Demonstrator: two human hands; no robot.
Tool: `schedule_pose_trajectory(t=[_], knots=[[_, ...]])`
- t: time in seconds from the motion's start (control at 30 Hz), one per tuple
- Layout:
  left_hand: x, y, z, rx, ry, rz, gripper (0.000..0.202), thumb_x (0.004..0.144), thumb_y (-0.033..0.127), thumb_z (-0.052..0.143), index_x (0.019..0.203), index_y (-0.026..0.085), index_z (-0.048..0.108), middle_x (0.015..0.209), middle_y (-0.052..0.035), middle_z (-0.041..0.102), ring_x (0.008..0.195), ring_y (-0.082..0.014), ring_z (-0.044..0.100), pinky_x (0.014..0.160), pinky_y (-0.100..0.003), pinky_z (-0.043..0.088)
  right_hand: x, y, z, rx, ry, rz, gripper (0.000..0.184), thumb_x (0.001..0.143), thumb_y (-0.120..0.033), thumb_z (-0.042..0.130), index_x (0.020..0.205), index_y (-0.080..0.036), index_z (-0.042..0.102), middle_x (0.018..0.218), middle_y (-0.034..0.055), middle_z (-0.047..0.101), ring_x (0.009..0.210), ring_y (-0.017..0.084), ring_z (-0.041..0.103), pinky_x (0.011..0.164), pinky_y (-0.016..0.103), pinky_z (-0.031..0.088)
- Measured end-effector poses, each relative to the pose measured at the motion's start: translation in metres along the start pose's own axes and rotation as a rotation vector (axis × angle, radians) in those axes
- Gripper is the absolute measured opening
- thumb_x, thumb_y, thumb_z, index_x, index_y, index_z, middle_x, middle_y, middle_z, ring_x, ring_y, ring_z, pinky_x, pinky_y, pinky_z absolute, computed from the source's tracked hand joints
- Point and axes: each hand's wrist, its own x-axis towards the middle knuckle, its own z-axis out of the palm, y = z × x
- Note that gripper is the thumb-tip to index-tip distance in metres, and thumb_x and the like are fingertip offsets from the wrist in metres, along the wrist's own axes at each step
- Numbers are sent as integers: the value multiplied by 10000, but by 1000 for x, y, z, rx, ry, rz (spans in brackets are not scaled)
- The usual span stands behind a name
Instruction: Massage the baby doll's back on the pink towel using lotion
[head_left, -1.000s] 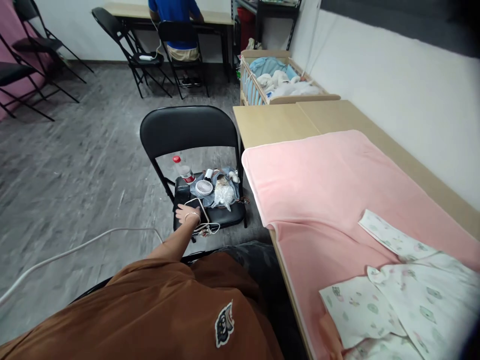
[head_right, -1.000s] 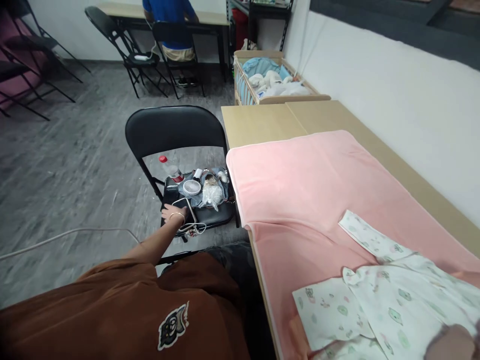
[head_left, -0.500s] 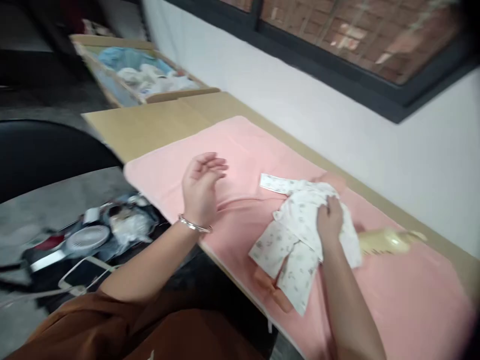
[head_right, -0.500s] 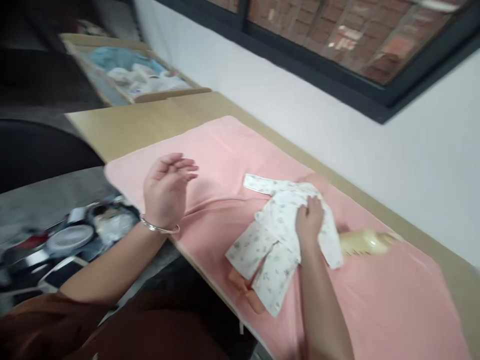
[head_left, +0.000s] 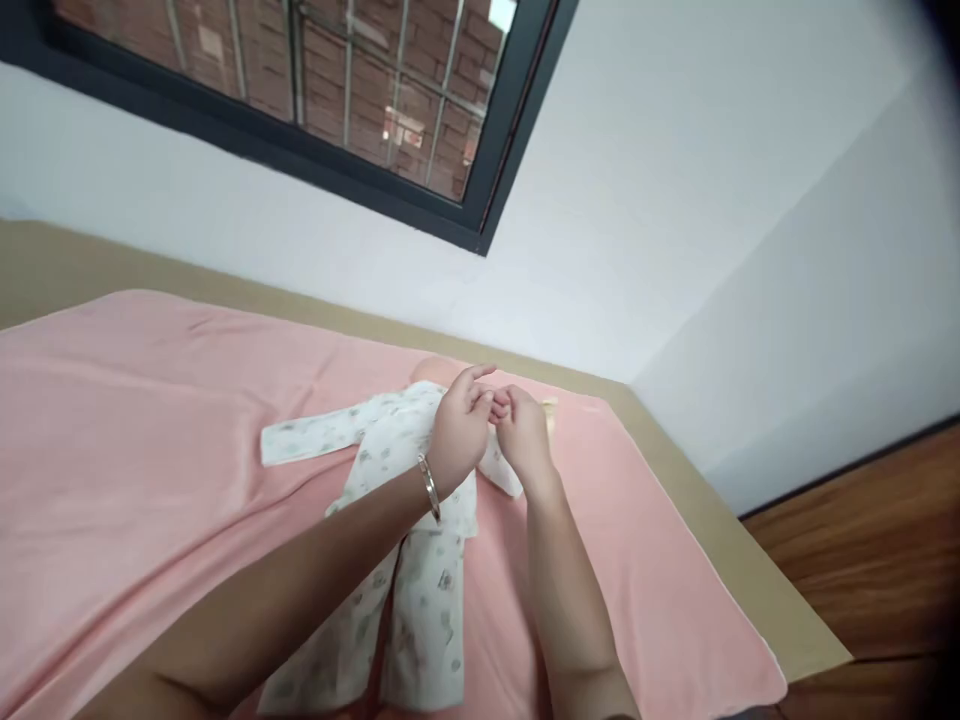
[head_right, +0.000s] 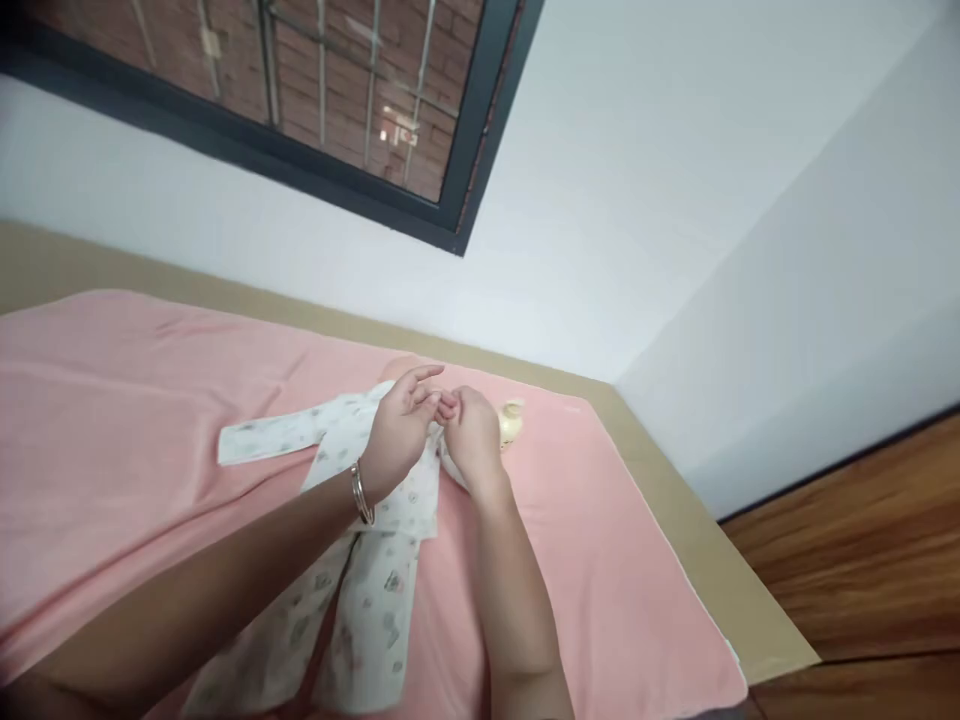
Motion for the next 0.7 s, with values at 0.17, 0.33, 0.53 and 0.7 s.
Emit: schedule_pose_trajectory(t=[0.17,0.33,0.53,0.7], knots=[[42,-43,22,-144,-30,-328,249,818,23,441,996,184,505,638,33,568,502,-98,570,522,-213,448,6,27,-71,-64,392,281,338,924,-330,364,634,-211,490,638,8,609,636,158,532,605,259,336],[68,-85,43,-258,5,-809,180,855,43,421,957,178,481,552,63,432,368,-76,373,395,-187,249,10,52,-81,-97,335,411,396,925,-386,371,597,-210,505,633,25,641,644,176,589,578,262,344],[76,-98,49,-314,-6,-916,106,959,243,441,919,159,489,656,-7,529,465,-109,506,446,-208,393,16,58,-61,-254,90,359,447,974,-278,301,1229,-129,637,1297,136,636,1200,214,591,957,284,443],[74,-92,47,-443,-61,-970,344,999,370,309,1115,102,491,959,-164,639,801,-215,676,673,-309,554,12,49,-47,-493,-280,359,591,877,-37,313,1461,-29,404,1539,186,374,1466,241,303,1194,392,251]])
